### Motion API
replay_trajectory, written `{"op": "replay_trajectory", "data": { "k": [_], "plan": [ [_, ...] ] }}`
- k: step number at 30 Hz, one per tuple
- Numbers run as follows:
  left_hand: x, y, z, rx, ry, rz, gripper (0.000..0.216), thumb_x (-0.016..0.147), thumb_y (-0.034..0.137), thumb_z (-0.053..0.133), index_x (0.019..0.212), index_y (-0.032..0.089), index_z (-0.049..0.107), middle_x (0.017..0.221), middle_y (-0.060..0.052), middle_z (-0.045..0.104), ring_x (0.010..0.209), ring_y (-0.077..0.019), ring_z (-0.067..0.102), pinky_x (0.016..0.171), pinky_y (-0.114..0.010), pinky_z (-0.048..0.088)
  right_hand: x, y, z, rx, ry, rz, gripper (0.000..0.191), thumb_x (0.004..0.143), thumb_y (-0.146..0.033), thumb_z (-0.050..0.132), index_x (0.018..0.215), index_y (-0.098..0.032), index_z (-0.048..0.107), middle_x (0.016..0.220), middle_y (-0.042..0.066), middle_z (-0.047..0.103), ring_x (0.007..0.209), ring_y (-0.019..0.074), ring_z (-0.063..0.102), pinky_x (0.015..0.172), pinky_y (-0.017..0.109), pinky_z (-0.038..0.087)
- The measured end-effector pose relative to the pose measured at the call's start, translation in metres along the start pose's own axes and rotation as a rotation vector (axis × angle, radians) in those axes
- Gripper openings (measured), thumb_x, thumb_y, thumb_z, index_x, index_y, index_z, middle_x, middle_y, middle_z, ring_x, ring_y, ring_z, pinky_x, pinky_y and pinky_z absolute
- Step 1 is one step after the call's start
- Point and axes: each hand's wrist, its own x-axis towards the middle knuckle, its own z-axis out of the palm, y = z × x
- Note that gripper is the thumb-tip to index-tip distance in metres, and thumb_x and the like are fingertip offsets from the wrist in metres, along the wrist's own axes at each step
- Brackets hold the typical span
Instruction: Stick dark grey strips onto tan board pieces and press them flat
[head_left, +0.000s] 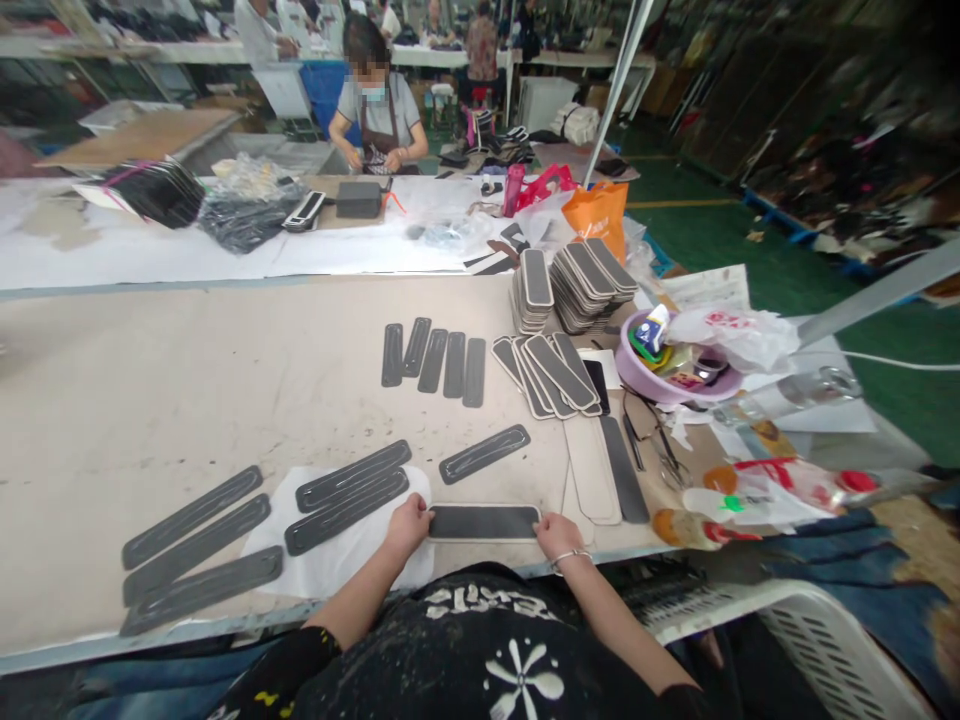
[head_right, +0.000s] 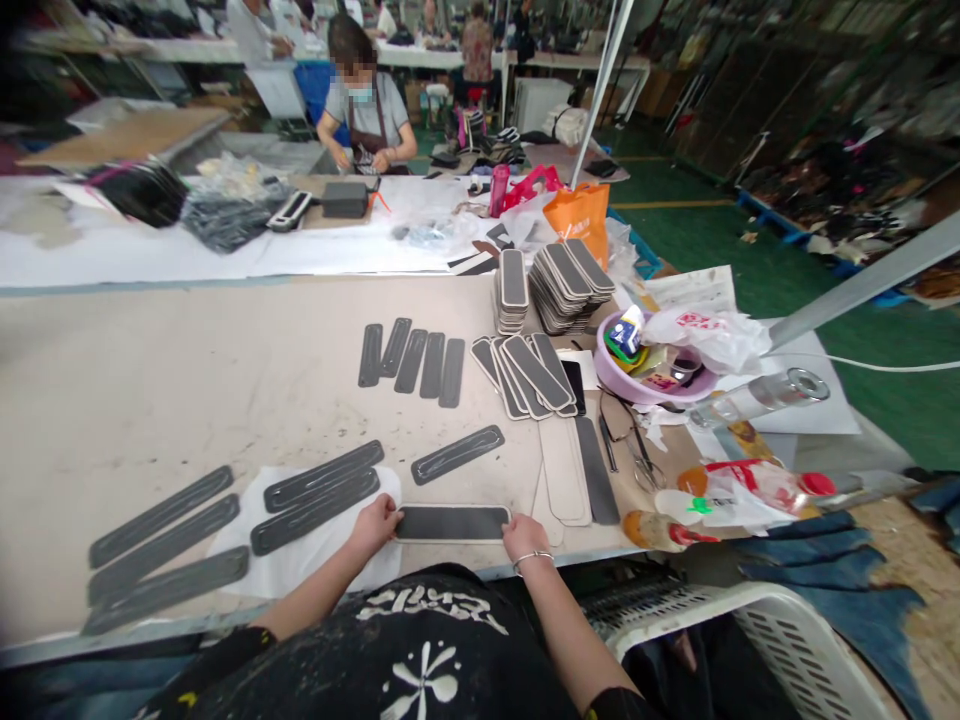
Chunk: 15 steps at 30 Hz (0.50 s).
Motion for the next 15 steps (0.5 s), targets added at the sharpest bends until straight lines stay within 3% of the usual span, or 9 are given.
{"op": "replay_trajectory", "data": {
  "k": [5, 9, 12, 15],
  "plan": [
    [-0.002, 0.000, -0.002, 0.017, 0.006, 0.019, 0.007, 0.076, 0.024, 0.056, 0.078, 0.019, 0.052, 0.067, -0.002, 0.062, 0.064, -0.0155, 0.058, 0.058, -0.023, 0.035, -0.008, 0.006, -0.009, -0.076, 0.043, -0.027, 0.038, 0.083, -0.043, 0.046, 0.070, -0.014, 0.066, 0.076, 0.017, 0.066, 0.080, 0.0298, 0.063, 0.068, 0.037, 0.045],
    [0.001, 0.000, 0.000, 0.023, -0.018, 0.022, 0.007, 0.078, 0.025, 0.053, 0.077, 0.019, 0.049, 0.064, -0.001, 0.061, 0.063, -0.0164, 0.059, 0.058, -0.024, 0.035, -0.026, 0.007, -0.013, -0.088, 0.143, -0.123, 0.042, 0.093, -0.036, 0.029, 0.091, -0.015, 0.065, 0.091, 0.014, 0.065, 0.089, 0.0238, 0.060, 0.079, 0.035, 0.045],
    [0.003, -0.001, 0.002, 0.030, -0.043, 0.022, 0.009, 0.080, 0.027, 0.051, 0.078, 0.020, 0.046, 0.061, 0.001, 0.060, 0.061, -0.0159, 0.060, 0.058, -0.024, 0.036, -0.035, -0.009, -0.004, -0.064, 0.198, -0.384, 0.034, 0.093, -0.031, 0.034, 0.119, -0.018, 0.051, 0.117, 0.008, 0.056, 0.111, 0.0177, 0.049, 0.097, 0.028, 0.037],
    [0.007, -0.002, 0.003, 0.047, -0.071, 0.012, 0.011, 0.081, 0.029, 0.049, 0.078, 0.021, 0.044, 0.060, 0.002, 0.061, 0.061, -0.0156, 0.061, 0.058, -0.023, 0.037, -0.032, -0.038, 0.016, -0.079, 0.210, -0.809, 0.052, 0.090, -0.036, 0.045, 0.135, -0.014, 0.033, 0.136, 0.010, 0.040, 0.127, 0.0207, 0.032, 0.107, 0.034, 0.027]
  ]
}}
